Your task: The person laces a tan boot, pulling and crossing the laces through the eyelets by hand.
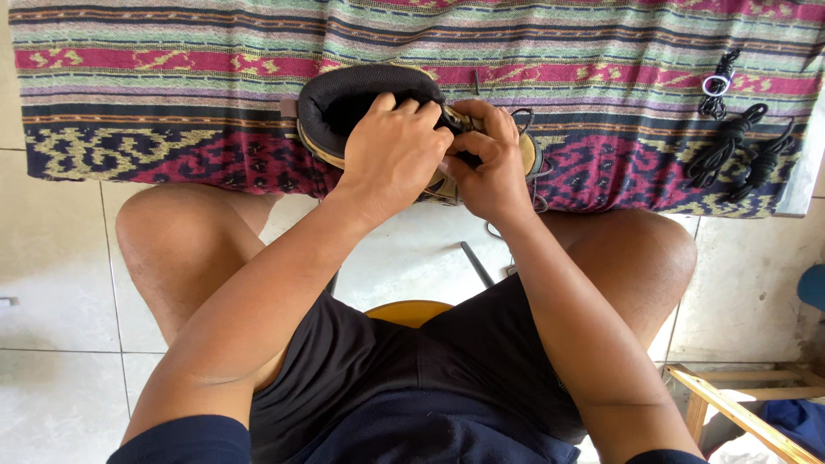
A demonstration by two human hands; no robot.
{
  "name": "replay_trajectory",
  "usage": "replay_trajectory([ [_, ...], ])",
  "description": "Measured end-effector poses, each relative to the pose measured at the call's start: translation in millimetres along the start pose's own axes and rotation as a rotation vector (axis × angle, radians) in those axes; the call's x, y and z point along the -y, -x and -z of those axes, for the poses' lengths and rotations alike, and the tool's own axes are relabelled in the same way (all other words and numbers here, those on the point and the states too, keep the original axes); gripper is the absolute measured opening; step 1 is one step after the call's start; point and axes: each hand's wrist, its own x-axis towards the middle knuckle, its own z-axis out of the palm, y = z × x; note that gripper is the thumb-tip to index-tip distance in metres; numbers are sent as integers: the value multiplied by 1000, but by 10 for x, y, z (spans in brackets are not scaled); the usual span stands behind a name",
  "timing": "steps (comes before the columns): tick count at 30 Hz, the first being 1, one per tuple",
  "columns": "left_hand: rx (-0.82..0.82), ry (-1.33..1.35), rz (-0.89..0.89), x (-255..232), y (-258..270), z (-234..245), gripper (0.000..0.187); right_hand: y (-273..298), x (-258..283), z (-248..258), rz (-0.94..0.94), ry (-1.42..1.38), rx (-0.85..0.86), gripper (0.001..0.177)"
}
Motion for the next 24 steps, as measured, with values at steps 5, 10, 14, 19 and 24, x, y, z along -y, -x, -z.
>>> replay_trajectory([
  [5,-28,-21,-21,7,15,-69,11,-16,237,-48,94,134,-86,15],
  [10,-88,-56,-29,4,25,-106,12,-1,285,-135,197,284,-164,14],
  [14,-85,-6,0,44,-1,-115,10,6,150,-148,71,221,-126,17],
  [19,-7,73,40,101,23,92,16,-8,146,25,105,277,-14,19],
  [24,-144,-9,50,20,53,247,10,-48,389,190,153,143,38,9],
])
